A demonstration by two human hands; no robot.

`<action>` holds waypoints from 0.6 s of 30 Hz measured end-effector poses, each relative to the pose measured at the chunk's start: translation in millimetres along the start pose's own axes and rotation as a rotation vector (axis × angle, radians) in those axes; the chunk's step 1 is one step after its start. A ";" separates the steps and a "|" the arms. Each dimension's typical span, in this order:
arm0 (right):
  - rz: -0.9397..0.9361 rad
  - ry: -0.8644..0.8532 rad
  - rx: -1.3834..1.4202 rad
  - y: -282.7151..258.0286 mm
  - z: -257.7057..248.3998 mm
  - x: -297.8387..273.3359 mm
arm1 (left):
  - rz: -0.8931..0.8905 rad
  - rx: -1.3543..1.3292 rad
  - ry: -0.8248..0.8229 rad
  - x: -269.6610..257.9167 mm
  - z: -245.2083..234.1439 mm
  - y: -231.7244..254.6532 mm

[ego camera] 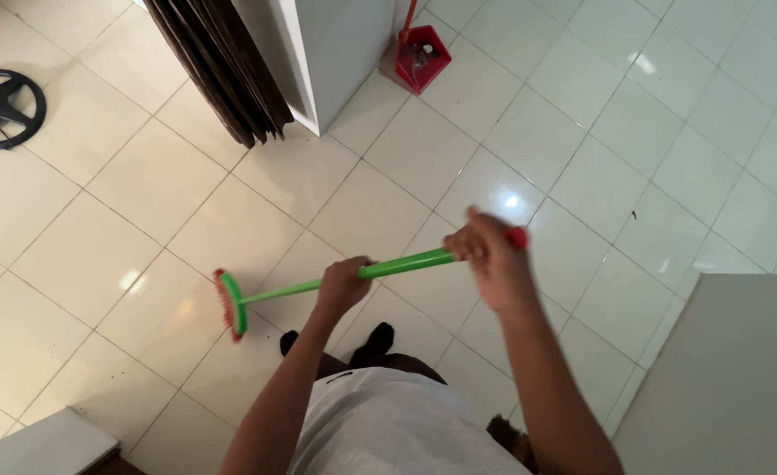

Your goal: The person sweeps a tiled floor using a broom, moving around furniture and a rug.

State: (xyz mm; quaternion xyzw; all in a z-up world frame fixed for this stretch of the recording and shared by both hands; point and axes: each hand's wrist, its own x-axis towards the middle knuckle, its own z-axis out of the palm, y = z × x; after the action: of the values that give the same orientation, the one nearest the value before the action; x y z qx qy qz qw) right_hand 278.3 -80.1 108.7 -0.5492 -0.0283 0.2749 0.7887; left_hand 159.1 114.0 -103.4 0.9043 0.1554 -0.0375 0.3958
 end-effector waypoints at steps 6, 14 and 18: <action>0.053 -0.119 -0.120 16.9 -19.4 4.4 | -0.103 -0.175 0.134 -4.7 62.8 -28.5; -0.157 -0.229 -0.391 -81.9 -31.9 -31.6 | 0.094 -0.617 0.153 29.9 90.1 117.1; -0.207 -0.258 -0.799 -90.4 -6.2 -51.5 | 0.231 -0.702 0.119 51.7 80.9 140.3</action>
State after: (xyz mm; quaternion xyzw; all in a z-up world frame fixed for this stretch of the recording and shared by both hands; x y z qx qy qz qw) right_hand 273.2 -131.5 199.2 -0.7668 -0.2858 0.2280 0.5277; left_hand 256.2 -21.5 -69.8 0.7257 0.0782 0.1156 0.6737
